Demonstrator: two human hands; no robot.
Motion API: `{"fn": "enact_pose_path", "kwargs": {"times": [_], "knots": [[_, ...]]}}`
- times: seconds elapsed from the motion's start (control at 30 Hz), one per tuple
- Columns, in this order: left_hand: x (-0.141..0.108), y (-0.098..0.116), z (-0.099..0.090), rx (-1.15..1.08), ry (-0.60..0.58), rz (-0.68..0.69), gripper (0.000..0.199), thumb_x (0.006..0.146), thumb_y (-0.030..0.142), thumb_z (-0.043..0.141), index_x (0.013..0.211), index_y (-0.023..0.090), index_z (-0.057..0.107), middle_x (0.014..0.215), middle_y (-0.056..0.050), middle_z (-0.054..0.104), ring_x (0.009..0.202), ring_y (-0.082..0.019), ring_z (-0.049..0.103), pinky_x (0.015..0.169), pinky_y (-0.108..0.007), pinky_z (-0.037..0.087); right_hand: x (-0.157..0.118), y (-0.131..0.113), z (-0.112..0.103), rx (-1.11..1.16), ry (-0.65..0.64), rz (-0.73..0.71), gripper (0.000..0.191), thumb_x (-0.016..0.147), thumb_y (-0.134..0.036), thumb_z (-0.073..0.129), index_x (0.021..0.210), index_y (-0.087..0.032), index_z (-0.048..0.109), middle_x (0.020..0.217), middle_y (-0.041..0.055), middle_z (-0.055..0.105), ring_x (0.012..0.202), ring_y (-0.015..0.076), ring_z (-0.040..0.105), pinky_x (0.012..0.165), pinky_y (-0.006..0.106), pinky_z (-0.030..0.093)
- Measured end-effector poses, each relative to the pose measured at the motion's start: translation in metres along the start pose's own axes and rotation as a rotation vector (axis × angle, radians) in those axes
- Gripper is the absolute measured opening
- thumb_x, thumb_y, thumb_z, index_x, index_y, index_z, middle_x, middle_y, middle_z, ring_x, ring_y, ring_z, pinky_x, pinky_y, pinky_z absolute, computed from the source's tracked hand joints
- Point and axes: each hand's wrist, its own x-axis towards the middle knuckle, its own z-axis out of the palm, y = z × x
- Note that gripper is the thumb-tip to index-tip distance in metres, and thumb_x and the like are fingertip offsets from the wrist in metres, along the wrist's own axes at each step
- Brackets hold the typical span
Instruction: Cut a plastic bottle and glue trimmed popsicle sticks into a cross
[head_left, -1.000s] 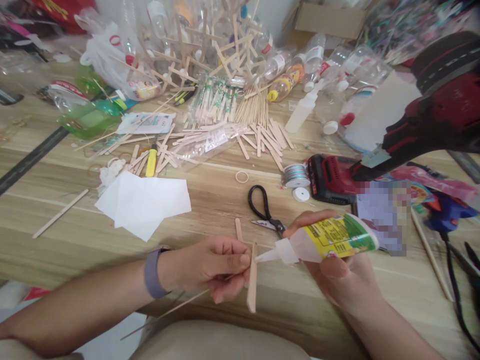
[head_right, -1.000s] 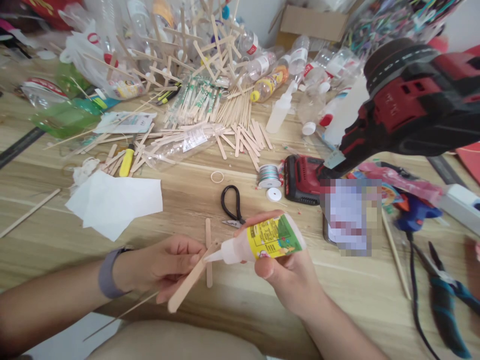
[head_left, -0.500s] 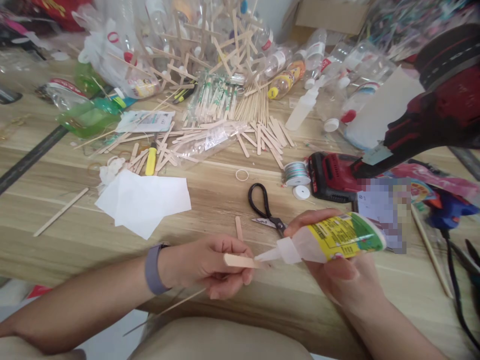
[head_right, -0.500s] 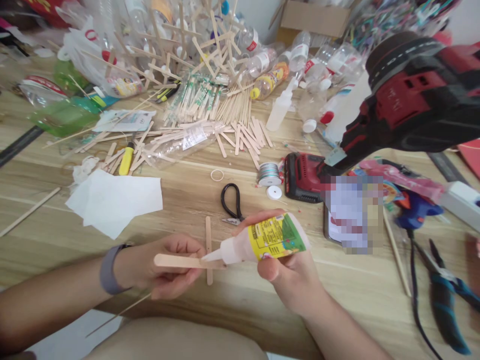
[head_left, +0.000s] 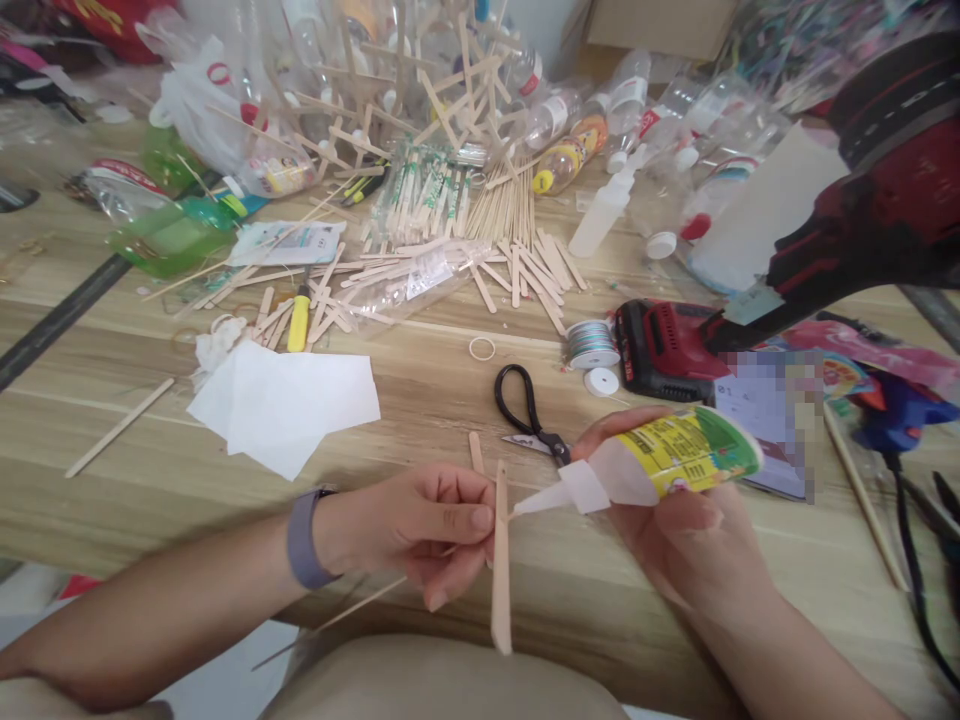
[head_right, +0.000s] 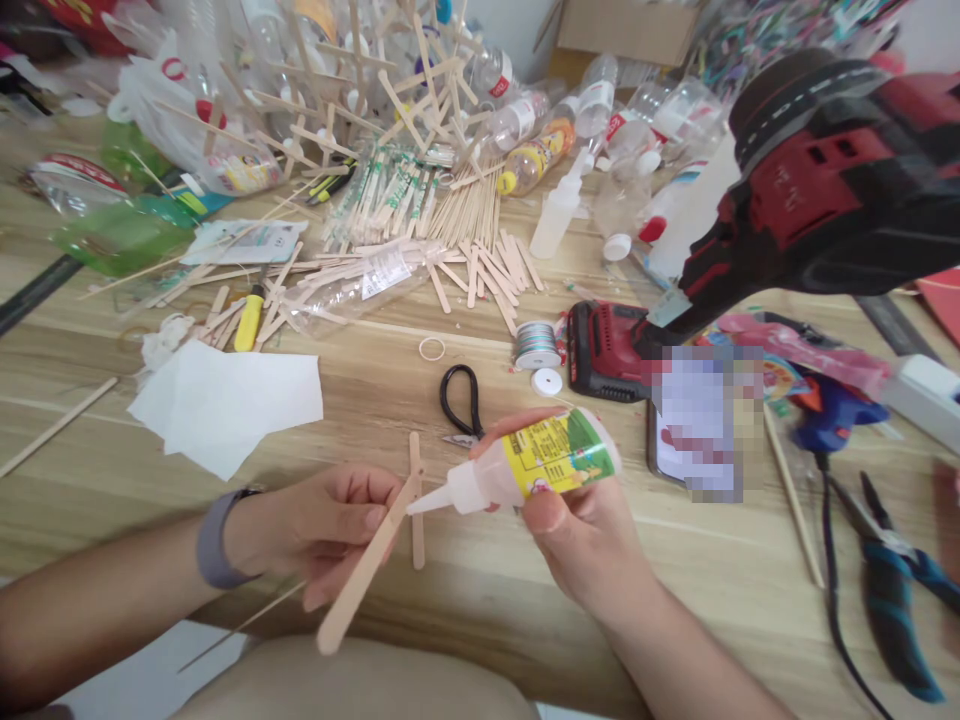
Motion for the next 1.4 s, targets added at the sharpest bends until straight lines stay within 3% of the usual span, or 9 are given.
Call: {"fn": "enact_pose_path", "kwargs": {"times": [0.2, 0.37, 0.83, 1.03, 1.23, 1.4], "knots": [[0.003, -0.002, -0.002, -0.037, -0.074, 0.037, 0.039, 0.077, 0.052, 0.074, 0.078, 0.015, 0.061, 0.047, 0.001, 0.062, 0.032, -0.007, 0.042, 0.031, -0.018, 0.022, -0.001, 0.0, -0.001, 0.006, -0.023, 0.004, 0.044, 0.069, -0.061, 0.076, 0.099, -0.029, 0.069, 0.083, 0.0021, 0.07, 0.064, 0.0172, 0.064, 0.056, 0.027, 0.056], [0.006, -0.009, -0.004, -0.084, -0.022, 0.104, 0.04, 0.071, 0.048, 0.08, 0.07, 0.017, 0.055, 0.05, 0.002, 0.064, 0.037, -0.009, 0.053, 0.032, -0.017, 0.026, -0.001, 0.001, -0.001, 0.013, -0.011, 0.005, 0.046, 0.066, -0.06, 0.078, 0.098, -0.028, 0.07, 0.082, 0.0018, 0.07, 0.065, 0.0159, 0.063, 0.054, 0.023, 0.055], [0.005, -0.004, 0.002, -0.081, -0.034, 0.099, 0.039, 0.071, 0.045, 0.082, 0.068, 0.016, 0.055, 0.048, 0.002, 0.064, 0.036, -0.008, 0.055, 0.031, -0.016, 0.027, -0.004, 0.004, -0.005, 0.023, -0.099, 0.039, 0.043, 0.071, -0.058, 0.076, 0.103, -0.03, 0.068, 0.086, 0.0008, 0.071, 0.063, 0.0134, 0.063, 0.057, 0.022, 0.055], [0.003, -0.001, 0.004, -0.087, 0.019, 0.077, 0.041, 0.068, 0.045, 0.084, 0.066, 0.017, 0.054, 0.048, 0.002, 0.064, 0.036, -0.008, 0.054, 0.032, -0.015, 0.028, -0.004, 0.003, -0.005, 0.034, -0.151, 0.077, 0.051, 0.064, -0.068, 0.074, 0.1, -0.033, 0.069, 0.082, 0.0006, 0.073, 0.061, 0.0176, 0.064, 0.052, 0.027, 0.056], [0.004, -0.002, 0.003, -0.066, 0.056, 0.076, 0.043, 0.065, 0.048, 0.084, 0.065, 0.017, 0.054, 0.048, 0.001, 0.063, 0.038, -0.008, 0.053, 0.034, -0.016, 0.028, -0.002, -0.001, 0.0, 0.042, -0.027, 0.025, 0.044, 0.064, -0.062, 0.079, 0.095, -0.033, 0.069, 0.076, -0.0004, 0.071, 0.056, 0.0161, 0.063, 0.048, 0.025, 0.054], [0.005, -0.003, 0.003, -0.037, 0.078, 0.075, 0.043, 0.066, 0.049, 0.083, 0.068, 0.015, 0.057, 0.047, 0.001, 0.063, 0.037, -0.008, 0.054, 0.035, -0.016, 0.025, -0.007, 0.004, -0.007, -0.019, -0.054, 0.044, 0.052, 0.062, -0.066, 0.076, 0.103, -0.034, 0.067, 0.085, 0.0008, 0.072, 0.066, 0.0185, 0.066, 0.057, 0.028, 0.057]]}}
